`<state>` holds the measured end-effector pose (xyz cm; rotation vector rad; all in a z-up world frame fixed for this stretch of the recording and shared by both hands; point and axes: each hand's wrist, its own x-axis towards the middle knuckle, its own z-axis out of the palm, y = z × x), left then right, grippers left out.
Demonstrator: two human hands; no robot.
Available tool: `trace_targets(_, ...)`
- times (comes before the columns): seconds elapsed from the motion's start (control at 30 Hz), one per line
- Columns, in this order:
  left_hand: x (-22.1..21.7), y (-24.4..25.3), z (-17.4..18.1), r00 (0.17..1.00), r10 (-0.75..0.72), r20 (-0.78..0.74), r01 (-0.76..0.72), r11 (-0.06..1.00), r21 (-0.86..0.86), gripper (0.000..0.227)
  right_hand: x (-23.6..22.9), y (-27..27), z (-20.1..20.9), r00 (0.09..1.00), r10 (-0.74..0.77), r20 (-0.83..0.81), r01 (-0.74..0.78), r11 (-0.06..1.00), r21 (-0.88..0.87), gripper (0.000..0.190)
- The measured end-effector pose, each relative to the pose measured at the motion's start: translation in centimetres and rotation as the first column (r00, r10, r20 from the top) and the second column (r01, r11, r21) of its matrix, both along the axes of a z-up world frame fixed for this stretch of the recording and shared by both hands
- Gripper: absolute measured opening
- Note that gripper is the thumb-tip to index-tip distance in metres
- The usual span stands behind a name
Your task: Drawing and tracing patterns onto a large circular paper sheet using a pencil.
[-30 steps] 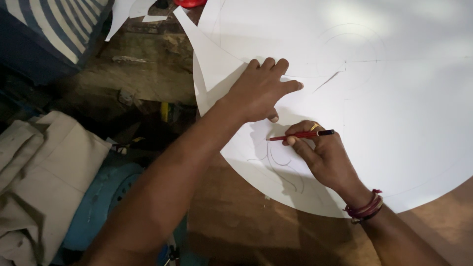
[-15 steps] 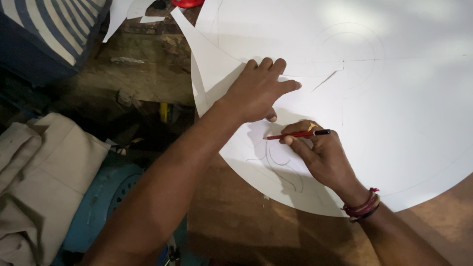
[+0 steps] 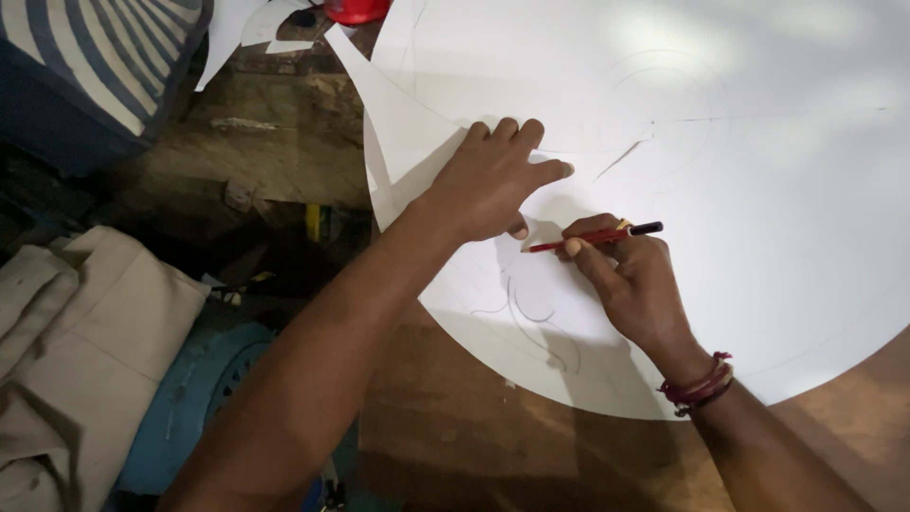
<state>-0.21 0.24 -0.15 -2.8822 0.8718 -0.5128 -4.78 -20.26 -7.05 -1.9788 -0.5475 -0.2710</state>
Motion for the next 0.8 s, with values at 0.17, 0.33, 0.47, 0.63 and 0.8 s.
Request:
trace_targets(0.17,0.0,-0.1,0.2,1.0,-0.009,-0.004,0.009,1.0,-0.008,0.086,0.4,-0.5,0.3,0.995,-0.085,-0.046,0.082,0.995,-0.052,0.025)
trace_targets(0.33,0.1,0.0,0.1,1.0,-0.01,-0.009,0.01,1.0,-0.007,0.086,1.3,-1.7,0.5,0.998,-0.047,0.035,0.042,0.992,0.115,0.023)
trace_targets(0.47,0.1,0.0,0.1,1.0,-0.013,-0.012,0.013,1.0,0.008,0.085,1.9,-2.4,1.4,0.997,-0.073,0.037,0.067,0.988,0.138,0.023)
trace_targets(0.63,0.0,0.0,0.1,1.0,-0.005,-0.014,0.005,1.0,0.02,0.086,2.8,-3.0,1.5,0.999,-0.02,0.05,0.003,0.947,0.322,0.02)
trace_targets(0.8,0.1,-0.1,0.1,1.0,0.0,-0.025,0.0,1.0,0.018,0.086,3.0,-3.4,2.6,0.988,-0.145,0.057,0.127,0.96,0.25,0.02)
